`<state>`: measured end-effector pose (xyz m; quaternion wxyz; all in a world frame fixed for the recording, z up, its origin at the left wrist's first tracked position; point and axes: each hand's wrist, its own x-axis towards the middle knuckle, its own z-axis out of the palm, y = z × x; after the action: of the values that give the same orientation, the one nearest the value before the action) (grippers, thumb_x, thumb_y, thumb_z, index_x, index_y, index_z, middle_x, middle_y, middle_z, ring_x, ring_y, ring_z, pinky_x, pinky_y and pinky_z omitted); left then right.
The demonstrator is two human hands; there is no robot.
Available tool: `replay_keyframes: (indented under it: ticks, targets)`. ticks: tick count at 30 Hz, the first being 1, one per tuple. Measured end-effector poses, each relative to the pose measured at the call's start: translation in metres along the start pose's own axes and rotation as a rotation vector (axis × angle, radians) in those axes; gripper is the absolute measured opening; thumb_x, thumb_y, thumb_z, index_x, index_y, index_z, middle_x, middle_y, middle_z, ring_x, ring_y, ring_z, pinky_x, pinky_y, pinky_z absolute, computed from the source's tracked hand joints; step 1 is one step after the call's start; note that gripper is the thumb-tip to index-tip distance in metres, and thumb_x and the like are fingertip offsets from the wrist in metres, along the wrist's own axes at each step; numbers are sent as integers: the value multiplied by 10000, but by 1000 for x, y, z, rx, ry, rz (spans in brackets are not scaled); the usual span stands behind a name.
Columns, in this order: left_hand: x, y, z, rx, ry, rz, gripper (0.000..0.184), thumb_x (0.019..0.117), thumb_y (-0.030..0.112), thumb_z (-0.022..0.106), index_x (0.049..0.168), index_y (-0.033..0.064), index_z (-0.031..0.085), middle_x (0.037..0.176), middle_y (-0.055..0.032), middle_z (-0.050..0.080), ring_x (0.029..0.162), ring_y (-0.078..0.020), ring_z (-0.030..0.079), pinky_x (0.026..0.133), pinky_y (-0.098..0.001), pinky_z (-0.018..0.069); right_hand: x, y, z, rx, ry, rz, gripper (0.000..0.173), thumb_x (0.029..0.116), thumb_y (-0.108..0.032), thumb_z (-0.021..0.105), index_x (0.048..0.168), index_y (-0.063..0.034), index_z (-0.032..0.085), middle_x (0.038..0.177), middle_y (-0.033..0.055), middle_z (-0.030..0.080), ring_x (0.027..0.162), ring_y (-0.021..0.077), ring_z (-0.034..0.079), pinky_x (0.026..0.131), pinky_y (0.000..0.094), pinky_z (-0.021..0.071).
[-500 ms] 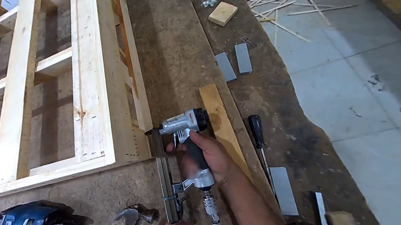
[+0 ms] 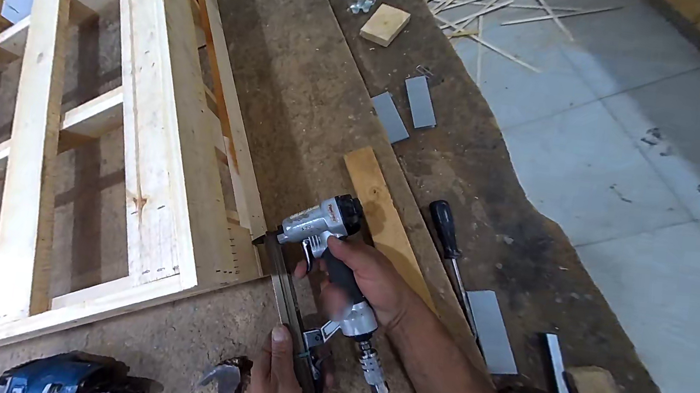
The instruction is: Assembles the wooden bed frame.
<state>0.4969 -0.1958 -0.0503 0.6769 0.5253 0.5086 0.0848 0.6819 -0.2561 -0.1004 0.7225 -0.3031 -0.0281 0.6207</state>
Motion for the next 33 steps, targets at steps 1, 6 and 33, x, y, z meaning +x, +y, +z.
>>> replay_keyframes:
  ticks: [1,6,33]
  targets:
    - [-2,-1,1,-4,14,-6,487,1133,325,233,1181,-58,529,787,-164,700,600,-271,712,549,-427,643,-1,1,-1,-1,-3,-3,424,1105,-396,346,1215,-61,581,1079,183,707,519,143,620,497,267,566]
    - [-5,-4,4,20,61,34,468,1136,300,226,1142,-50,537,748,-138,698,567,-249,706,530,-410,640,-3,6,0,-12,-3,-21,405,1093,-375,361,1249,-61,562,1050,161,690,517,133,610,504,265,573]
    - [-26,-29,-6,157,86,84,502,1124,333,240,1088,-36,579,727,-106,690,560,-233,698,541,-419,641,-27,22,4,-11,-2,-24,404,1097,-362,342,1248,-55,556,1089,164,699,518,130,619,508,260,574]
